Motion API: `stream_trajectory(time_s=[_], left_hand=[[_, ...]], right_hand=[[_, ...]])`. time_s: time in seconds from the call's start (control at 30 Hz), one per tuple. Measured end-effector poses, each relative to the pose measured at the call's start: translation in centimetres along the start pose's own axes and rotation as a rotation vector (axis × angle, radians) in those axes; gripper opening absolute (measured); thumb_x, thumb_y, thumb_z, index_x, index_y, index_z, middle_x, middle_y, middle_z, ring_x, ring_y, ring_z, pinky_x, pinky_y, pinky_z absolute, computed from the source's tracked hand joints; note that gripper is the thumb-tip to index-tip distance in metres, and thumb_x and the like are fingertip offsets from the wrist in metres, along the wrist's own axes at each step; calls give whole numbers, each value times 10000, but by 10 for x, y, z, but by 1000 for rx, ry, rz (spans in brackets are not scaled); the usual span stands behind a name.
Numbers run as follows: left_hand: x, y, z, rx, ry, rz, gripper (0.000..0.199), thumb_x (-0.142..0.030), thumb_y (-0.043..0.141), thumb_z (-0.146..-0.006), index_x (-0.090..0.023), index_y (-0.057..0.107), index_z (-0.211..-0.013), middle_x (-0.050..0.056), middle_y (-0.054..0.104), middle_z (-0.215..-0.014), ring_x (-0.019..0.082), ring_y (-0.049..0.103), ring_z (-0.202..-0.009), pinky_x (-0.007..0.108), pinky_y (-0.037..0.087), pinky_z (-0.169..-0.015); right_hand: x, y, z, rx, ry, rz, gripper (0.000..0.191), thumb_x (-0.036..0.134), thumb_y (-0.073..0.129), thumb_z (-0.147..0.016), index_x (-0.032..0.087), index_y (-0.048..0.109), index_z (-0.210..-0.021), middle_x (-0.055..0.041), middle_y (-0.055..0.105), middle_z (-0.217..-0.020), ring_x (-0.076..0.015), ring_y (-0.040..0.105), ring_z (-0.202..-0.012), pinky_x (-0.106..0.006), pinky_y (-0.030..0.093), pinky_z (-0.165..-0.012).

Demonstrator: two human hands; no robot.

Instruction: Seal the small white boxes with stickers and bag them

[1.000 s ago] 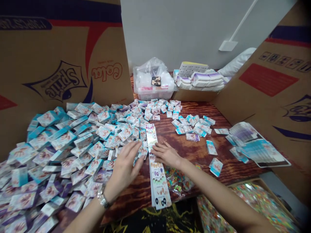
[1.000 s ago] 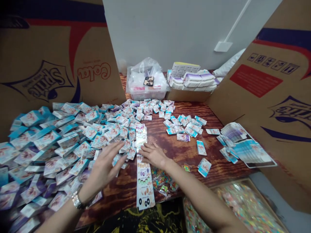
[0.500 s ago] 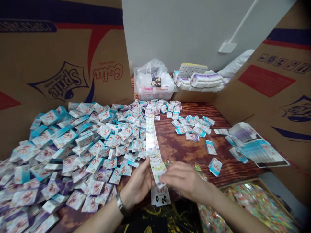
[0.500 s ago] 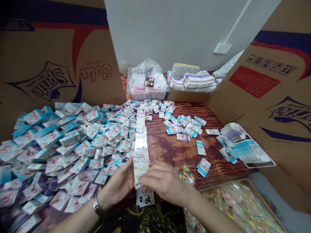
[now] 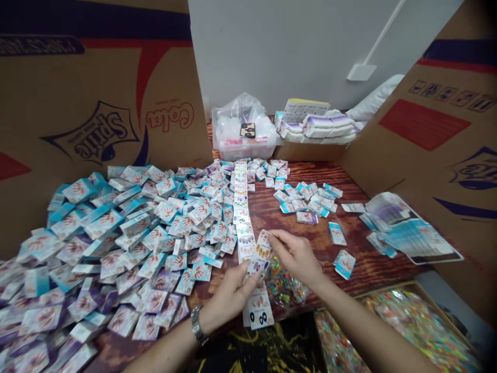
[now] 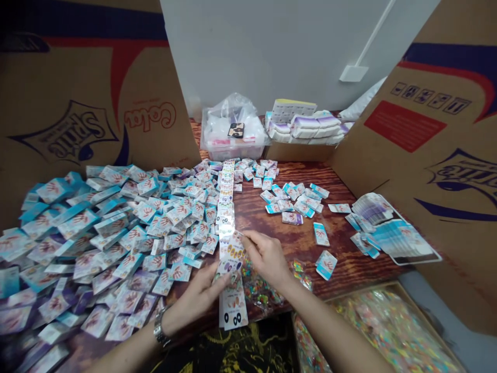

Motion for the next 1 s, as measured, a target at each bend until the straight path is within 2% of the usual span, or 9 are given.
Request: stream_trajectory(time_s=[0.17,0.3,0.4,0.5,0.67,0.73,0.83,0.9,1.0], left_hand=[[12,-1,-7,-95,-205,572,205,-216,664,-716,-174,613,-909,25,629,-842,132,569,-697,250,456,-653],[5,3,-11,55,-183,752,399,-64,663,-564,-175,641,-946,41,644,-911,136,585,-755,229,450,-677],[5,0,-12,20,-181,705,269,-196,673,-691,-162,662,-958,69,649,-956,161,587,-821,271,458,-741],[10,-2,-13,-80,-171,568,262,-355,673,-761,-140,678,-911,72,653,-906,158,579,-799,288,458,-759],[14,-2,-12,-127,-165,456,357,-445,649,-768,-141,642,-957,80,630,-987,180,585,-855,315,483,-784],[11,-8,-19,-120,-127,291,363,-462,563,-829,-170,588,-1043,71,623,-992,183,599,-849,335,500,-773],[-5,-24,-46,-119,95,-336,374,-441,410,-911,-189,521,-1164,98,638,-1031,217,609,-925,398,471,-858],[-15,-34,-71,-180,320,-864,416,-406,396,-916,-139,502,-1216,175,549,-1245,286,477,-1191,475,356,-1000],[-9,-43,-103,-199,348,-1397,540,-415,445,-888,-10,477,-1242,284,397,-1369,374,268,-1339,543,262,-1044]], right_hand=[[31,17,30,50,-501,249,309,141,448,-917,189,571,-1197,-84,673,-1076,-217,603,-971,-369,481,-828],[34,31,48,88,-619,430,308,136,462,-907,148,572,-1194,-119,651,-1111,-264,568,-1014,-433,455,-871],[28,33,46,117,-552,339,253,145,437,-920,169,611,-1102,-96,671,-957,-225,587,-912,-374,484,-787],[16,33,35,155,-303,123,209,203,411,-945,196,613,-1000,-54,628,-820,-174,582,-785,-293,498,-682],[1,35,27,104,-149,50,222,272,457,-934,204,545,-1126,-82,599,-970,-197,578,-887,-321,504,-750],[-3,34,27,90,-197,103,201,261,443,-940,198,574,-1079,-74,616,-897,-200,579,-830,-323,496,-716],[-10,25,26,23,-202,163,178,249,441,-940,192,605,-980,-62,618,-801,-192,572,-751,-310,479,-671],[-16,15,26,-23,-171,163,174,245,443,-937,198,610,-944,-55,612,-781,-187,575,-739,-302,474,-667],[-23,1,28,-53,-121,136,173,241,438,-936,210,608,-927,-43,611,-777,-180,585,-739,-291,471,-670]])
Point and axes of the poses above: each hand's wrist, its own z-axis away from the middle knuckle, its own y-axis out of the palm, x = y × z, the point moved 5 cm from there along -z, towards the middle knuckle
